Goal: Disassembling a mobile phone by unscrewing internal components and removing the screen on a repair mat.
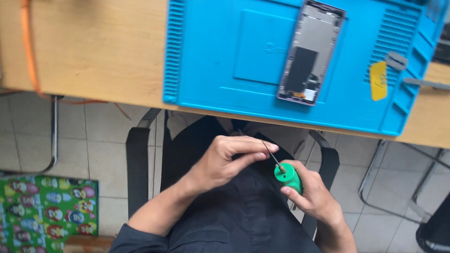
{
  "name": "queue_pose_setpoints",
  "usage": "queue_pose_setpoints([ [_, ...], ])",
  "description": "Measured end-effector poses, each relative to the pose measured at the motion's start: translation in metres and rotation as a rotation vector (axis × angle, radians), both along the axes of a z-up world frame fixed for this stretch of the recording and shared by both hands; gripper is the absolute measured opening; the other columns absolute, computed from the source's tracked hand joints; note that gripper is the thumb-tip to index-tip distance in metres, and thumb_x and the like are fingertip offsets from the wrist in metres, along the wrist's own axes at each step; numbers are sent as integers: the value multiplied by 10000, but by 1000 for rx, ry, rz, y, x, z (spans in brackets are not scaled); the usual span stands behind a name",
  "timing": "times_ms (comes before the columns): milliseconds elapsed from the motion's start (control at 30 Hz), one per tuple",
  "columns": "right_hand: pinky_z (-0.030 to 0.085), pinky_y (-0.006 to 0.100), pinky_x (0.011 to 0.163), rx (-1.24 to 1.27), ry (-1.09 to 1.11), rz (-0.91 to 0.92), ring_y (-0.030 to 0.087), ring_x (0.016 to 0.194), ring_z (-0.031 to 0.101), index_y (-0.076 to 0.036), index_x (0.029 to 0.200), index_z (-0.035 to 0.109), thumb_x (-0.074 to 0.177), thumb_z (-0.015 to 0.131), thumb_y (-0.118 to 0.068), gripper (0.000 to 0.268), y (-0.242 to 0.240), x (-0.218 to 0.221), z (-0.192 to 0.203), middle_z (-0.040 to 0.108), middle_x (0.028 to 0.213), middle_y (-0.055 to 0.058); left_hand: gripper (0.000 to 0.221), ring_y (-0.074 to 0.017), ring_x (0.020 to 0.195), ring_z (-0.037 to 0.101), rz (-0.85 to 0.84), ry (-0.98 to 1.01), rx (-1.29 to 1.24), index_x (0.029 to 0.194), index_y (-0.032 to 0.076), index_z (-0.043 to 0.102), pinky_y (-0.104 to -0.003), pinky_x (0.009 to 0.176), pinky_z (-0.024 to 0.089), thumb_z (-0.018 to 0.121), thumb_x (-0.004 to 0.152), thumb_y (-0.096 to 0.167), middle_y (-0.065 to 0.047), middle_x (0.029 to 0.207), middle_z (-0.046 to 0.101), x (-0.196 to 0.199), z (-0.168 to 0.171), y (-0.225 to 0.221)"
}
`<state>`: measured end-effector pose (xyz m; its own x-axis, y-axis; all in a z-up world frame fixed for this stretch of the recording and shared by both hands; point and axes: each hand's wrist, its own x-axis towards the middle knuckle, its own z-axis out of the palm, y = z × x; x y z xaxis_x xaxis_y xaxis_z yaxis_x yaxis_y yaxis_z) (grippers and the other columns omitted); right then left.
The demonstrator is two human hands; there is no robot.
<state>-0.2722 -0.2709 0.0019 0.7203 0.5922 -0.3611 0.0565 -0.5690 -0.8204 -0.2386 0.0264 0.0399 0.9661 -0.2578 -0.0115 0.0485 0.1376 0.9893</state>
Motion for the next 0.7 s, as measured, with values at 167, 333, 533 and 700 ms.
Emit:
queue_pose_setpoints([
  [167,487,268,567,334,302,57,105,560,581,-69,1196,578,994,546,-559,531,49,11,22,634,700,-8,89,-224,1031,761,68,51,-330,1035,35,730,-303,952,652,741,946,37,-122,1059,763,-17,0,10],
  [333,484,267,538,305,336,157,111,543,596,-69,1211,570,1002,464,-659,635,63,12,30,644,686,-14,60,-234,931,764,288,22,-276,975,20,700,-297,870,643,743,936,36,-136,960,760,-32,11,27],
  [533,522,357,725,-78,140,283,216,796,690,-112,1350,556,949,527,-585,621,43,-2,9,679,1165,54,60,-248,830,713,711,-61,-532,1026,67,676,-354,750,649,637,1008,25,-123,910,708,-43,8,95],
  [700,527,307,666,-411,167,37,153,598,696,-169,1285,622,906,556,-485,498,20,-8,-13,757,759,4,54,-151,777,710,764,-8,522,927,44,706,-277,747,546,703,977,23,-67,852,744,-72,-10,205],
])
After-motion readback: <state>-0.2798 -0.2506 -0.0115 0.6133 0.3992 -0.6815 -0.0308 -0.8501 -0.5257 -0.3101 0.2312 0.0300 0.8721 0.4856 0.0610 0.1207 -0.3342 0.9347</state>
